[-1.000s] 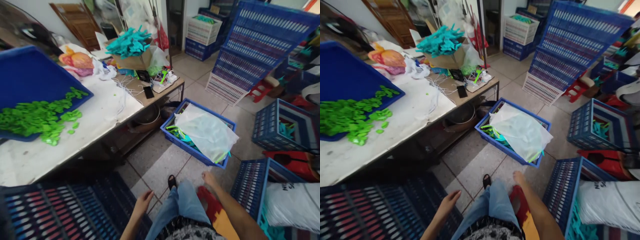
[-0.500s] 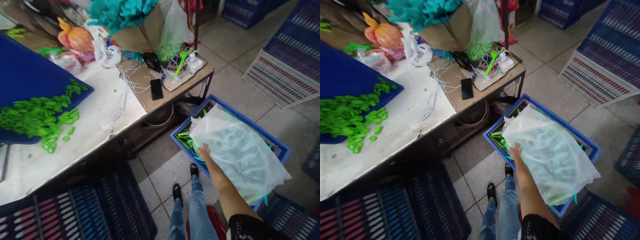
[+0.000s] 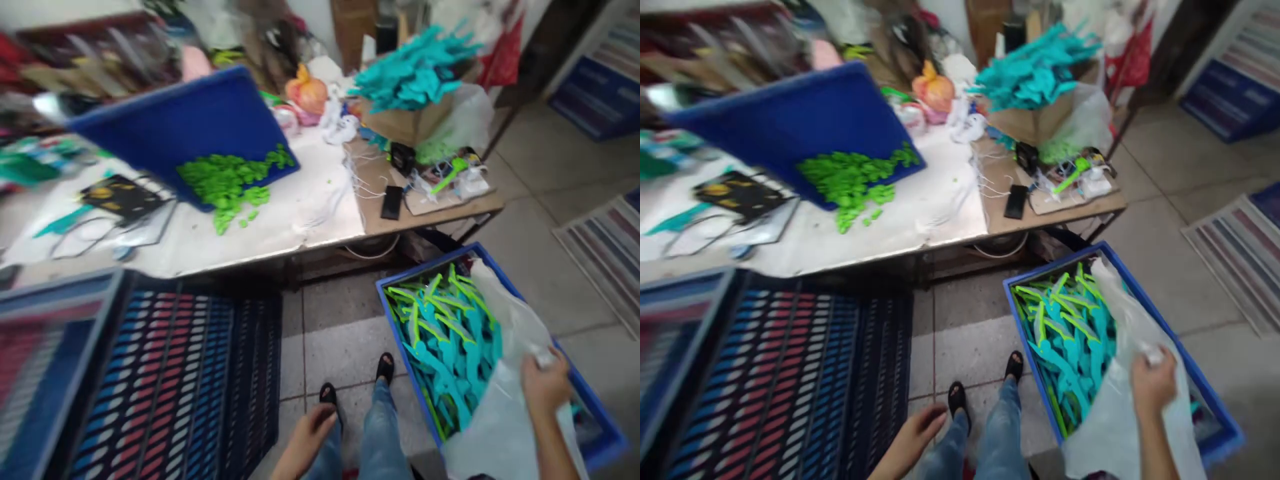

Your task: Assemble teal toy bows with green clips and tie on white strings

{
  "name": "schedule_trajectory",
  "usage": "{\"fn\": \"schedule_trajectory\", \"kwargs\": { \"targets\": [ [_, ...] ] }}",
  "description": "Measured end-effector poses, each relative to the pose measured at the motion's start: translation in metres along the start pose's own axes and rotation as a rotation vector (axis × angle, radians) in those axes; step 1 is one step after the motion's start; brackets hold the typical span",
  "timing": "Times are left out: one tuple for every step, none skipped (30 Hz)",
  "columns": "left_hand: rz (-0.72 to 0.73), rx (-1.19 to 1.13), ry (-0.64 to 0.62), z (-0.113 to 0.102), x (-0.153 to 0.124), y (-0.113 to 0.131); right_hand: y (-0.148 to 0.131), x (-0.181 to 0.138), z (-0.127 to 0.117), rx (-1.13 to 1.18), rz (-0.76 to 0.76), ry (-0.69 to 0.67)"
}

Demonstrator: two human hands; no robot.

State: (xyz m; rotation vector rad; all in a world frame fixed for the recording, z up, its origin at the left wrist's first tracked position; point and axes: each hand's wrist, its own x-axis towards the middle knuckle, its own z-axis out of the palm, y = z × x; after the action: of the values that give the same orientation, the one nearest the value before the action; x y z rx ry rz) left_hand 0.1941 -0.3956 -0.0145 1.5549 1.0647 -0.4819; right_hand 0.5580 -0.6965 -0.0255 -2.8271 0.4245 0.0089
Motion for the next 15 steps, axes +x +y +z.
{"fn": "schedule_trajectory", "kwargs": {
  "targets": [
    [0.041,-0.012,-0.015,-0.001,-0.002,0.010,-0.009,-0.004,-0.022,0.030,-0.072,-0.003],
    [0.089,-0.023,-0.041,-0.003,-0.006,0.019,-0.021,-0.014,-0.040,0.082,-0.130,-0.041],
    [0.146,-0.034,-0.082,-0.005,-0.010,0.027,-0.037,-0.030,-0.055,0.162,-0.194,-0.122],
    [0.210,-0.043,-0.136,-0.007,-0.016,0.033,-0.056,-0.053,-0.067,0.262,-0.252,-0.222],
    [0.280,-0.055,-0.193,-0.009,-0.023,0.039,-0.077,-0.082,-0.076,0.376,-0.296,-0.337],
    [0.353,-0.075,-0.246,-0.010,-0.030,0.043,-0.100,-0.116,-0.082,0.498,-0.323,-0.453],
    [0.430,-0.115,-0.286,-0.012,-0.038,0.046,-0.123,-0.154,-0.088,0.609,-0.332,-0.568],
    [0.506,-0.184,-0.323,-0.015,-0.046,0.047,-0.146,-0.193,-0.092,0.709,-0.312,-0.671],
    [0.577,-0.282,-0.356,-0.018,-0.055,0.048,-0.169,-0.232,-0.096,0.799,-0.272,-0.773],
    [0.640,-0.398,-0.372,-0.024,-0.064,0.047,-0.191,-0.270,-0.099,0.885,-0.240,-0.868],
    [0.687,-0.516,-0.357,-0.033,-0.072,0.045,-0.212,-0.305,-0.103,0.970,-0.222,-0.935],
    [0.714,-0.614,-0.310,-0.044,-0.081,0.043,-0.233,-0.336,-0.107,1.049,-0.228,-0.993],
    [0.720,-0.684,-0.233,-0.059,-0.090,0.040,-0.253,-0.365,-0.112,1.117,-0.262,-1.051],
    [0.711,-0.734,-0.125,-0.077,-0.099,0.037,-0.272,-0.390,-0.117,1.174,-0.324,-1.113],
    [0.692,-0.775,0.001,-0.098,-0.108,0.034,-0.290,-0.412,-0.123,1.219,-0.410,-1.184]
  ]
}}
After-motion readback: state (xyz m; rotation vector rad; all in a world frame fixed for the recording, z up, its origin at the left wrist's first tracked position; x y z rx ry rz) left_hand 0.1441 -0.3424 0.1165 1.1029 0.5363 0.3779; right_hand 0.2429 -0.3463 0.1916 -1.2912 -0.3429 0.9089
